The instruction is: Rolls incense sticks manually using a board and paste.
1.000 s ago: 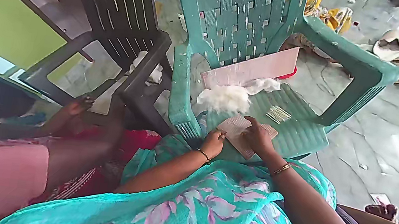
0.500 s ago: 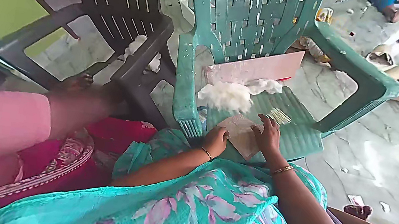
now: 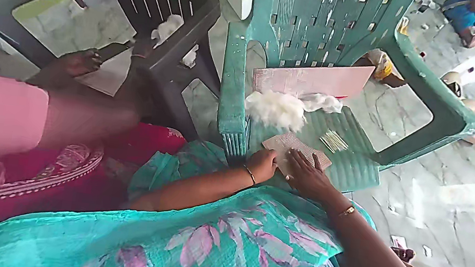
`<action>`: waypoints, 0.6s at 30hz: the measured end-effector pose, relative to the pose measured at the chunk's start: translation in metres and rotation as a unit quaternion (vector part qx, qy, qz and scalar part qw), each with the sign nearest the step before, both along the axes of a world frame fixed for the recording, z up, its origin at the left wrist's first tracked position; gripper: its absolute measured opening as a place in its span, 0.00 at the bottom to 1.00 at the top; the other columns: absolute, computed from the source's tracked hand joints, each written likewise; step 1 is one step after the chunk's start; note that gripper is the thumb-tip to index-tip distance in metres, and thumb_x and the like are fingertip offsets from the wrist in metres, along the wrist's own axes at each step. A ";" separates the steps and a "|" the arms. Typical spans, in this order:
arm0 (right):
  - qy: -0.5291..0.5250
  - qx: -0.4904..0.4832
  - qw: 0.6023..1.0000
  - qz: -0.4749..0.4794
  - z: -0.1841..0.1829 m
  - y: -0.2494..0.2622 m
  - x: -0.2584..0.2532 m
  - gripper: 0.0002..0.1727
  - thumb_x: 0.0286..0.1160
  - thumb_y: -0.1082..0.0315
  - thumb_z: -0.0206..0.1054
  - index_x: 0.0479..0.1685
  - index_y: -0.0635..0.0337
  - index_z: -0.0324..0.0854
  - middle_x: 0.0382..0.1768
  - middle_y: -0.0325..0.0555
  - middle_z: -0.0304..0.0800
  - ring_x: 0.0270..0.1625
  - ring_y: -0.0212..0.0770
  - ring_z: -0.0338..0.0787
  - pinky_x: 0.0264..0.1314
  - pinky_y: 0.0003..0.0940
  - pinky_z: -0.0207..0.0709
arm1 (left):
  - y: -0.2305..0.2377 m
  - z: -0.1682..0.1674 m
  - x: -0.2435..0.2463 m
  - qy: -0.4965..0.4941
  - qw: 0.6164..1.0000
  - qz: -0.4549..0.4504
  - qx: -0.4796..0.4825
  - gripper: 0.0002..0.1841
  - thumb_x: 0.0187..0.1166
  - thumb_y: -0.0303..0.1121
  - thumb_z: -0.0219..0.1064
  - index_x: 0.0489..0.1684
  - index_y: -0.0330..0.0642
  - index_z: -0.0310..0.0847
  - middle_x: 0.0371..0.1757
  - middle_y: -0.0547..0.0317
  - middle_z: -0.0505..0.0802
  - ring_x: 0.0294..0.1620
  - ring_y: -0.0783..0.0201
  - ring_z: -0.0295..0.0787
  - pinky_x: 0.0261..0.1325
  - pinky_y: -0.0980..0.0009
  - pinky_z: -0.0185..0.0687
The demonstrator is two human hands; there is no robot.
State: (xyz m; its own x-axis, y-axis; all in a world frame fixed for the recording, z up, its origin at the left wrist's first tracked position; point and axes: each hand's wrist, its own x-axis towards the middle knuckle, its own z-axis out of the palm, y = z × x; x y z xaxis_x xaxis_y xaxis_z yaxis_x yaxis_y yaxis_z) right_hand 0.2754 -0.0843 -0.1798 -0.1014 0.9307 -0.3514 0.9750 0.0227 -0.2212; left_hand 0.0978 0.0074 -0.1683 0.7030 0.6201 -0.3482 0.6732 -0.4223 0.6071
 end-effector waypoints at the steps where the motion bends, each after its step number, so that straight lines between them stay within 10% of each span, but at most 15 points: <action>1: -0.001 -0.008 1.000 0.005 0.002 -0.010 0.001 0.42 0.90 0.43 0.50 0.96 0.57 0.46 0.97 0.48 0.43 0.98 0.47 0.40 0.94 0.67 0.23 | -0.002 0.002 -0.001 0.006 1.000 -0.009 -0.014 0.15 0.90 0.32 0.58 0.61 0.28 0.83 0.60 0.36 0.90 0.66 0.44 0.87 0.74 0.48 0.77; 9: 0.005 -0.025 0.999 0.021 0.030 -0.061 0.014 0.37 0.89 0.49 0.55 0.93 0.57 0.56 0.94 0.48 0.56 0.96 0.49 0.50 0.92 0.72 0.24 | -0.013 0.010 -0.007 0.011 0.997 -0.056 -0.049 0.17 0.93 0.33 0.54 0.62 0.26 0.81 0.61 0.34 0.89 0.68 0.44 0.85 0.75 0.50 0.75; 18: -0.009 0.063 0.998 -0.022 0.005 0.007 0.012 0.39 0.90 0.46 0.54 0.94 0.58 0.54 0.95 0.50 0.51 0.97 0.48 0.47 0.95 0.62 0.29 | 0.002 0.001 -0.005 -0.022 0.999 0.030 0.012 0.16 0.92 0.31 0.55 0.62 0.26 0.81 0.64 0.33 0.88 0.70 0.43 0.84 0.77 0.48 0.75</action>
